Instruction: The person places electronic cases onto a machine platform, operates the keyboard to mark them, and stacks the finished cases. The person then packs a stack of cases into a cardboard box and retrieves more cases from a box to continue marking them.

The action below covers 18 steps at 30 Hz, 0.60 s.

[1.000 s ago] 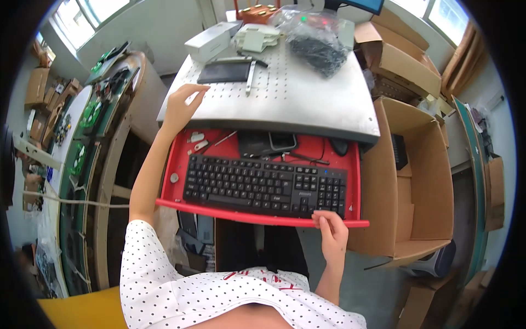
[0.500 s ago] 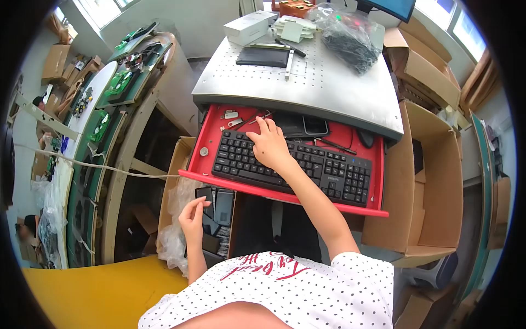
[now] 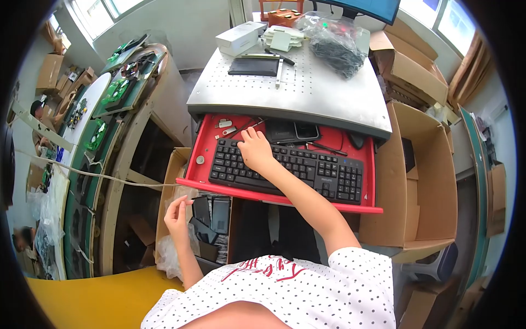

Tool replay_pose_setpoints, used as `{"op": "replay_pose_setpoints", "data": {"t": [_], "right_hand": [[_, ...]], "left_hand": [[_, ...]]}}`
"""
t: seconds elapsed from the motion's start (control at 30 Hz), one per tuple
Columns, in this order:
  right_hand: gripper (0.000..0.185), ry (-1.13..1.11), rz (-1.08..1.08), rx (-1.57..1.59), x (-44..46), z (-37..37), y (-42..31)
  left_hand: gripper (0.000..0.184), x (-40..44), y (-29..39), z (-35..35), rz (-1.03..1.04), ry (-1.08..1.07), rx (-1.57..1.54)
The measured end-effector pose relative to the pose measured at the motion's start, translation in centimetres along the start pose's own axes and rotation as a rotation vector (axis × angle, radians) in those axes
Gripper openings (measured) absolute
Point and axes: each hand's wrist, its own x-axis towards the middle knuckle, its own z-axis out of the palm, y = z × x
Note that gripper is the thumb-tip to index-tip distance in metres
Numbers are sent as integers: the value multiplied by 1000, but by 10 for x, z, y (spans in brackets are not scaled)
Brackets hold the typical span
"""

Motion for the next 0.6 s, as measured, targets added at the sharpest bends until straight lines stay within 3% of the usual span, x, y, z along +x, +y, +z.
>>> {"op": "replay_pose_setpoints", "data": {"t": [0.23,0.33,0.4,0.47,0.5,0.53,0.57,0.6], "right_hand": [[16,6,10,15,1,-14,-3],[20,341,-42,353,-26,-54,-18],[21,245,-109,799,-78,-83,-33],[16,-228,-85,1232,-145,-122,-40],[18,-507,-54,1377,-182,-123,-35],[21,-537,-77,1406,-226,-106,-31],[23,-759,333,1530,-263,-104,-30],[24,-589,757,1638,-307,-81,-31]], "left_hand": [[16,-16,3,2,33,-6,-20],[16,-29,-6,-1,25,12,-45],[14,-48,-20,-9,-111,-165,-24],[12,-70,-80,-19,-162,-386,-12],[16,-87,-100,-23,-367,-490,39],[23,-107,-120,-28,-553,-577,184],[29,-129,-170,-39,-462,-785,529],[34,-149,-208,-40,-607,-841,750]]}}
